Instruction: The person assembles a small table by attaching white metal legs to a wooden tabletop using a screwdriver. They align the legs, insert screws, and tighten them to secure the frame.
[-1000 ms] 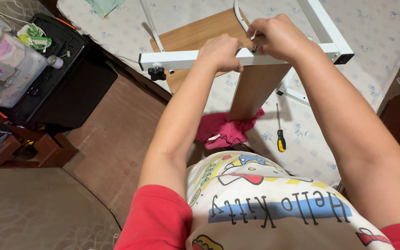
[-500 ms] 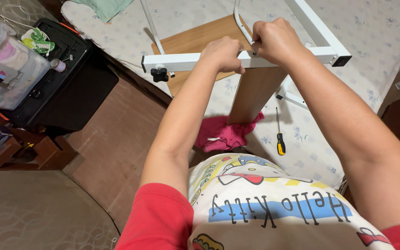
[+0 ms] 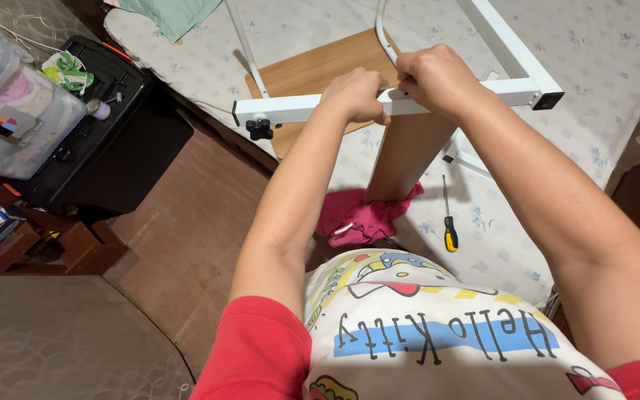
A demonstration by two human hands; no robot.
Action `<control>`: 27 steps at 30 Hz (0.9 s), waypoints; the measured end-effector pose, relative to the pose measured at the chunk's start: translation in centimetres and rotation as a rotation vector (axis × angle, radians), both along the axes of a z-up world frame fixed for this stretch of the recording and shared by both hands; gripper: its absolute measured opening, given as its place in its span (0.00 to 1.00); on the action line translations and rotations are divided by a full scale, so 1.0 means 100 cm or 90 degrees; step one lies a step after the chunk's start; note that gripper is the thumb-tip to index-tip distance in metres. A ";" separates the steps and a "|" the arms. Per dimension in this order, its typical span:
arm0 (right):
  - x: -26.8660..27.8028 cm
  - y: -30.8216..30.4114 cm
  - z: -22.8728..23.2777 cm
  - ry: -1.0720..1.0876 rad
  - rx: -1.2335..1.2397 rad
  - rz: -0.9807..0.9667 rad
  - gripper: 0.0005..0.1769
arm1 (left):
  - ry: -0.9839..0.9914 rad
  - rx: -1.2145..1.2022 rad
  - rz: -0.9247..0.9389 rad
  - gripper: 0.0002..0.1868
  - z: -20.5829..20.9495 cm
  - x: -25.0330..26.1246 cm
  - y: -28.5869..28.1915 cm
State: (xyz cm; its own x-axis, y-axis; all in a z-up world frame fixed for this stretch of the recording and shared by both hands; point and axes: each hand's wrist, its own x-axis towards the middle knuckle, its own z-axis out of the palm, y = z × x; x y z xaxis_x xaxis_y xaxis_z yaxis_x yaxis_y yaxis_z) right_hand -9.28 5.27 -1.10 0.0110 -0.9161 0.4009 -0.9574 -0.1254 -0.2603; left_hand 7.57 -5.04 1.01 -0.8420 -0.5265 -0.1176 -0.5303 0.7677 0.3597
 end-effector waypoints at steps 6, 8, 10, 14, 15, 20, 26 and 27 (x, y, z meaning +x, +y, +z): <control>-0.012 -0.002 0.006 -0.033 -0.008 -0.022 0.07 | -0.036 -0.001 0.006 0.22 0.011 -0.005 0.001; -0.011 -0.001 0.005 -0.080 -0.004 -0.014 0.08 | -0.044 0.002 0.008 0.21 0.014 -0.003 0.002; -0.014 0.001 0.003 -0.147 0.009 -0.041 0.07 | -0.034 -0.007 0.000 0.21 0.015 -0.003 0.003; -0.016 0.002 -0.002 -0.188 0.013 -0.066 0.06 | -0.034 -0.007 0.005 0.20 0.014 -0.002 0.003; -0.015 0.001 -0.003 -0.164 0.001 -0.049 0.06 | -0.034 -0.006 0.006 0.21 0.013 -0.001 0.003; -0.010 -0.003 0.000 -0.060 0.008 -0.055 0.08 | -0.038 -0.011 0.012 0.21 0.013 -0.002 0.003; -0.005 -0.002 0.000 0.019 0.092 -0.106 0.09 | -0.036 -0.001 0.015 0.22 0.012 -0.001 0.004; -0.006 -0.003 0.001 0.012 0.099 -0.103 0.09 | -0.041 0.001 0.019 0.22 0.013 -0.002 0.003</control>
State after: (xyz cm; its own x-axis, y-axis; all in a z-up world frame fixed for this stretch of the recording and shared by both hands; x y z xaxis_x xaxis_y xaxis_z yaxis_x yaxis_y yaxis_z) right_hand -9.86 4.98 -1.03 -0.1354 -0.9573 0.2554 -0.9666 0.0710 -0.2463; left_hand 7.40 -4.71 2.29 -0.8167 -0.5508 -0.1723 -0.5749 0.7507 0.3253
